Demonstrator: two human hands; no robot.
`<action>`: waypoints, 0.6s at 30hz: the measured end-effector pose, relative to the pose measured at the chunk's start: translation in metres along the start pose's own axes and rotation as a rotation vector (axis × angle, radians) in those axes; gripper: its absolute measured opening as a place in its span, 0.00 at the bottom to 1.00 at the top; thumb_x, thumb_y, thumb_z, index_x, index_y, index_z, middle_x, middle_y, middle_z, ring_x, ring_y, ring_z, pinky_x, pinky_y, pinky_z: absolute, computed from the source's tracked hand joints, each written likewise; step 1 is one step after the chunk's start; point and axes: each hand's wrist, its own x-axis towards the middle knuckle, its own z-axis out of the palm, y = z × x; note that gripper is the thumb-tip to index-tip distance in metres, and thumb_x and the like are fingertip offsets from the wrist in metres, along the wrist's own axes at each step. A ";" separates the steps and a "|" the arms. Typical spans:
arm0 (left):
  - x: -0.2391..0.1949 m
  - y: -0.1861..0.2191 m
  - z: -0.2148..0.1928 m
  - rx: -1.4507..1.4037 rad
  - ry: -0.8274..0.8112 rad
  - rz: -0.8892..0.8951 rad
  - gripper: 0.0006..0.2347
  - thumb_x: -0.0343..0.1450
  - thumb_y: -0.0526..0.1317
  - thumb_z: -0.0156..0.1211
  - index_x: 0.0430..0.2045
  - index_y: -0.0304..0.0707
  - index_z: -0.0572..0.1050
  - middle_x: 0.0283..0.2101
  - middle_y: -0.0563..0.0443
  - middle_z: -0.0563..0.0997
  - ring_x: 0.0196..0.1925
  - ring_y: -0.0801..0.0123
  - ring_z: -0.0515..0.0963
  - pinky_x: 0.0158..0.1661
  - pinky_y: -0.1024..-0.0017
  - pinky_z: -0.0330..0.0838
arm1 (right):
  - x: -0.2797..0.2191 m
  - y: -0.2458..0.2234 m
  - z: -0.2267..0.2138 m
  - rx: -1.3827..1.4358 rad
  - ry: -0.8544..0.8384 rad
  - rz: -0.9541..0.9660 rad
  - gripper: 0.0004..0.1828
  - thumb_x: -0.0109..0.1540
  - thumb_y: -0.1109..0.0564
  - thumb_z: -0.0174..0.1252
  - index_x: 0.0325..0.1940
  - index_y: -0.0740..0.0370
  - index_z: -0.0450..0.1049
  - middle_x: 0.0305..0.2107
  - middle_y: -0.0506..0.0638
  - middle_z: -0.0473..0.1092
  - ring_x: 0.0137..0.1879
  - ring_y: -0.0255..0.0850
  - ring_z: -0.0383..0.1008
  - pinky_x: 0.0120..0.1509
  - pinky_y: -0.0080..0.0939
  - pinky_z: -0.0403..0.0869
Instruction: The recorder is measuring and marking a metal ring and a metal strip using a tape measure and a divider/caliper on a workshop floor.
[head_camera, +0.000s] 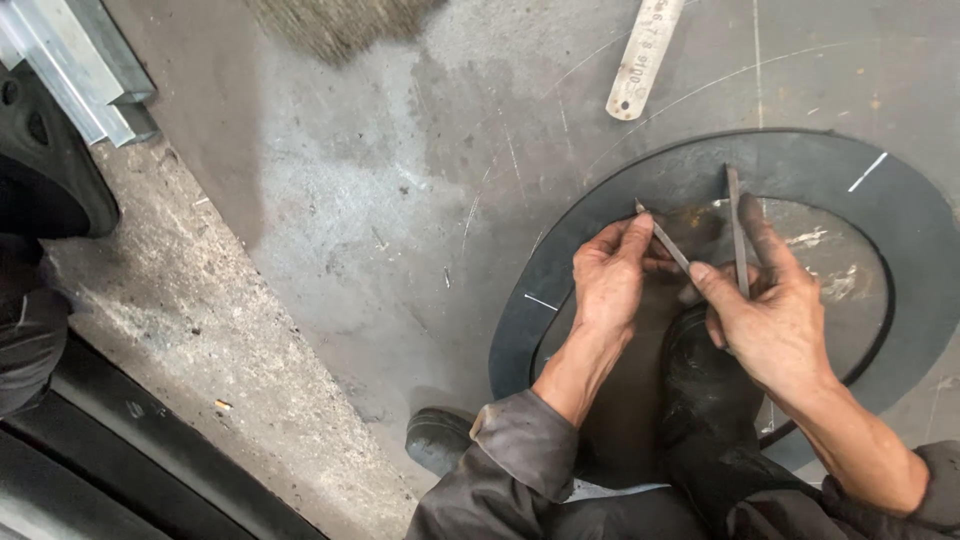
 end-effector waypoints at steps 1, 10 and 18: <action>0.000 0.001 0.000 0.002 -0.005 -0.001 0.11 0.78 0.40 0.57 0.38 0.25 0.78 0.30 0.48 0.81 0.29 0.68 0.80 0.34 0.71 0.77 | -0.001 0.000 0.000 0.002 0.005 0.001 0.44 0.63 0.64 0.60 0.82 0.60 0.51 0.23 0.50 0.73 0.19 0.32 0.65 0.19 0.36 0.63; -0.001 0.009 -0.001 -0.025 0.016 -0.047 0.11 0.76 0.40 0.59 0.33 0.28 0.78 0.27 0.49 0.80 0.26 0.68 0.80 0.31 0.72 0.75 | -0.010 -0.013 0.002 0.034 -0.022 0.086 0.44 0.64 0.61 0.58 0.82 0.59 0.47 0.23 0.52 0.75 0.17 0.35 0.65 0.19 0.37 0.64; -0.006 0.016 0.001 0.028 0.042 -0.051 0.10 0.76 0.42 0.60 0.32 0.31 0.79 0.27 0.50 0.81 0.26 0.70 0.80 0.30 0.73 0.74 | -0.009 0.007 0.002 0.280 -0.126 0.100 0.47 0.64 0.62 0.53 0.83 0.58 0.37 0.26 0.56 0.76 0.18 0.37 0.68 0.17 0.39 0.66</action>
